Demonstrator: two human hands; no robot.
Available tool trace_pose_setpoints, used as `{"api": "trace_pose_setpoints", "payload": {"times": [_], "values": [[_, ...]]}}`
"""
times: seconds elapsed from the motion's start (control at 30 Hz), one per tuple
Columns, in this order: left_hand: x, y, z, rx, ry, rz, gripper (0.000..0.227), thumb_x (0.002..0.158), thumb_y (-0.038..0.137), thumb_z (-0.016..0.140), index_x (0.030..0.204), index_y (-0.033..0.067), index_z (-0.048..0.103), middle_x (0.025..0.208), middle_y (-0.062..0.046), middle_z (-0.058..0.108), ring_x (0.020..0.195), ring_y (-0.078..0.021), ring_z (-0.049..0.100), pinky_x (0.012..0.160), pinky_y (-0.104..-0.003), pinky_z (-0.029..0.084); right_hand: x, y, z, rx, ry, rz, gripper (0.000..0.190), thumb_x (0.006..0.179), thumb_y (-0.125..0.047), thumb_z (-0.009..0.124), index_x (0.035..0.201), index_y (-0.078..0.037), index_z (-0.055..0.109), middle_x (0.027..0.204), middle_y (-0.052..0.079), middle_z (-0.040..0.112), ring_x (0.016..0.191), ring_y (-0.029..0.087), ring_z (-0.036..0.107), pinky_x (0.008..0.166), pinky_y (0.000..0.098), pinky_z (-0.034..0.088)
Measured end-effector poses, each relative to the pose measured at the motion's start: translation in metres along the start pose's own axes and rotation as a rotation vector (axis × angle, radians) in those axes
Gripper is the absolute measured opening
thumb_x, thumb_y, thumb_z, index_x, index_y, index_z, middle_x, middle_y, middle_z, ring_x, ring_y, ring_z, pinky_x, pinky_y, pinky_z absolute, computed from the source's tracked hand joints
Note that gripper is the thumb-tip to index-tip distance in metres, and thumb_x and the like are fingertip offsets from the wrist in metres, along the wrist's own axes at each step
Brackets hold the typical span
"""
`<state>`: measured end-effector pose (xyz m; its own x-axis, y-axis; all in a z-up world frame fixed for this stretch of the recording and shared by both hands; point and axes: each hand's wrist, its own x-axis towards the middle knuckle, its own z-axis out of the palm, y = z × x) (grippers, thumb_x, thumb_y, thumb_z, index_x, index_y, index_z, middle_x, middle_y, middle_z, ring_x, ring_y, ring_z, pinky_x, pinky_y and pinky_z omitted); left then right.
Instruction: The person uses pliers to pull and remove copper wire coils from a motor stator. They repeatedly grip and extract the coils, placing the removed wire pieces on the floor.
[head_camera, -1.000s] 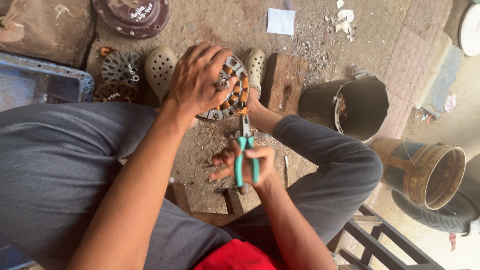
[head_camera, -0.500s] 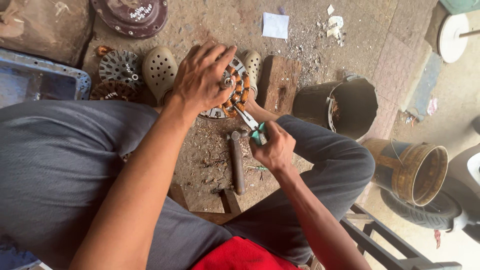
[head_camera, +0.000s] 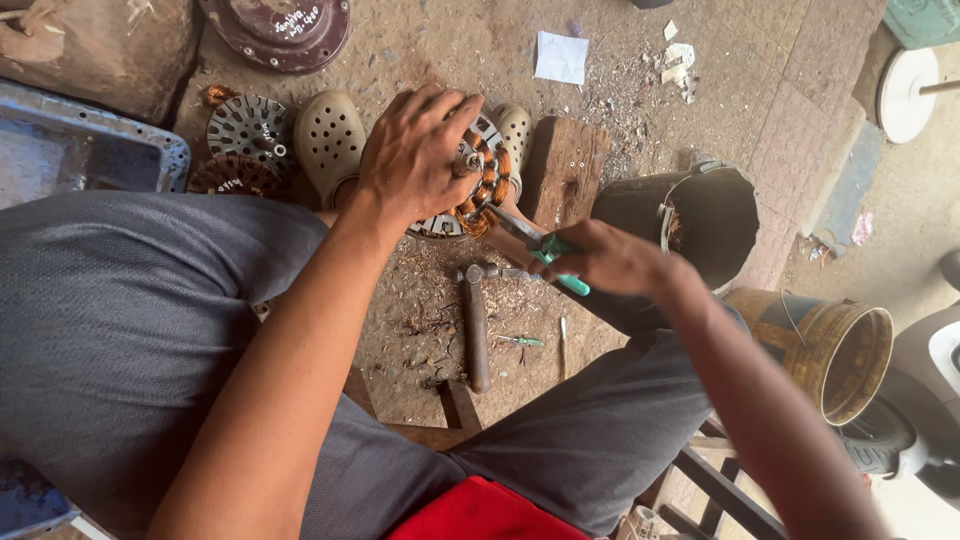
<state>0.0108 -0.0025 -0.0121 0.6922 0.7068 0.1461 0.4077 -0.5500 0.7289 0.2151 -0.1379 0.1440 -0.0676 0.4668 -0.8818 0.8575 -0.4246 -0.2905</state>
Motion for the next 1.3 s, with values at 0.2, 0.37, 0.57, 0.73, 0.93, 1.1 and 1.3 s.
{"api": "trace_pose_setpoints", "payload": {"times": [0.2, 0.37, 0.57, 0.73, 0.93, 1.1, 1.3], "values": [[0.004, 0.006, -0.014, 0.047, -0.004, -0.006, 0.075, 0.084, 0.045, 0.067, 0.143, -0.0002, 0.055, 0.143, -0.025, 0.057, 0.132, -0.0457, 0.051, 0.106, -0.064, 0.043, 0.025, 0.017, -0.027, 1.022, -0.654, -0.099, 0.072, 0.08, -0.027, 0.066, 0.138, 0.012, 0.048, 0.117, 0.027, 0.07, 0.102, 0.035, 0.074, 0.09, 0.0479, 0.064], [0.002, 0.02, -0.026, -0.014, -0.157, -0.155, 0.071, 0.091, 0.047, 0.057, 0.152, 0.011, 0.048, 0.146, -0.019, 0.055, 0.132, -0.041, 0.053, 0.095, -0.059, 0.05, 0.018, 0.027, 0.012, 1.616, -0.849, -0.36, 0.099, 0.068, -0.016, 0.076, 0.154, 0.006, 0.03, 0.098, 0.008, 0.053, 0.079, 0.015, 0.053, 0.06, 0.0278, 0.051], [0.002, 0.022, -0.021, 0.218, -0.065, 0.037, 0.067, 0.089, 0.043, 0.058, 0.153, 0.0254, 0.05, 0.159, -0.013, 0.043, 0.13, -0.0386, 0.05, 0.107, -0.063, 0.043, 0.005, 0.028, 0.035, 1.484, -0.512, -0.334, 0.091, 0.071, 0.002, 0.069, 0.156, 0.005, 0.036, 0.084, -0.001, 0.043, 0.064, 0.008, 0.041, 0.049, 0.0217, 0.036], [0.0, 0.019, -0.023, 0.167, -0.101, -0.04, 0.054, 0.1, 0.053, 0.053, 0.146, 0.0268, 0.056, 0.153, -0.01, 0.05, 0.139, -0.0409, 0.045, 0.106, -0.067, 0.041, 0.007, 0.03, 0.046, -0.065, 0.395, -0.454, 0.091, 0.066, -0.002, 0.068, 0.152, -0.005, 0.042, 0.087, 0.011, 0.06, 0.07, 0.018, 0.062, 0.056, 0.0327, 0.049], [0.001, 0.023, -0.024, 0.155, -0.097, -0.062, 0.054, 0.099, 0.054, 0.053, 0.144, 0.0246, 0.059, 0.148, -0.012, 0.054, 0.137, -0.0417, 0.046, 0.108, -0.067, 0.038, 0.03, 0.039, 0.053, -0.676, 0.932, -0.532, 0.078, 0.083, -0.019, 0.077, 0.152, -0.005, 0.044, 0.091, 0.01, 0.067, 0.073, 0.023, 0.063, 0.058, 0.0364, 0.051], [-0.002, 0.012, -0.021, 0.106, -0.095, -0.067, 0.055, 0.098, 0.053, 0.054, 0.144, 0.0244, 0.059, 0.149, -0.013, 0.054, 0.138, -0.0415, 0.046, 0.11, -0.067, 0.035, 0.029, 0.038, 0.077, -0.56, 1.121, -0.448, 0.08, 0.074, -0.007, 0.072, 0.151, 0.001, 0.048, 0.099, 0.004, 0.069, 0.081, 0.02, 0.061, 0.068, 0.036, 0.045], [0.004, 0.024, -0.031, 0.095, -0.148, -0.131, 0.056, 0.096, 0.055, 0.054, 0.146, 0.0291, 0.055, 0.155, -0.01, 0.048, 0.142, -0.0391, 0.041, 0.113, -0.067, 0.032, -0.002, 0.019, 0.059, -0.765, 1.273, -0.553, 0.065, 0.075, -0.024, 0.083, 0.136, -0.008, 0.065, 0.09, 0.004, 0.069, 0.077, 0.018, 0.059, 0.066, 0.0361, 0.043]]}}
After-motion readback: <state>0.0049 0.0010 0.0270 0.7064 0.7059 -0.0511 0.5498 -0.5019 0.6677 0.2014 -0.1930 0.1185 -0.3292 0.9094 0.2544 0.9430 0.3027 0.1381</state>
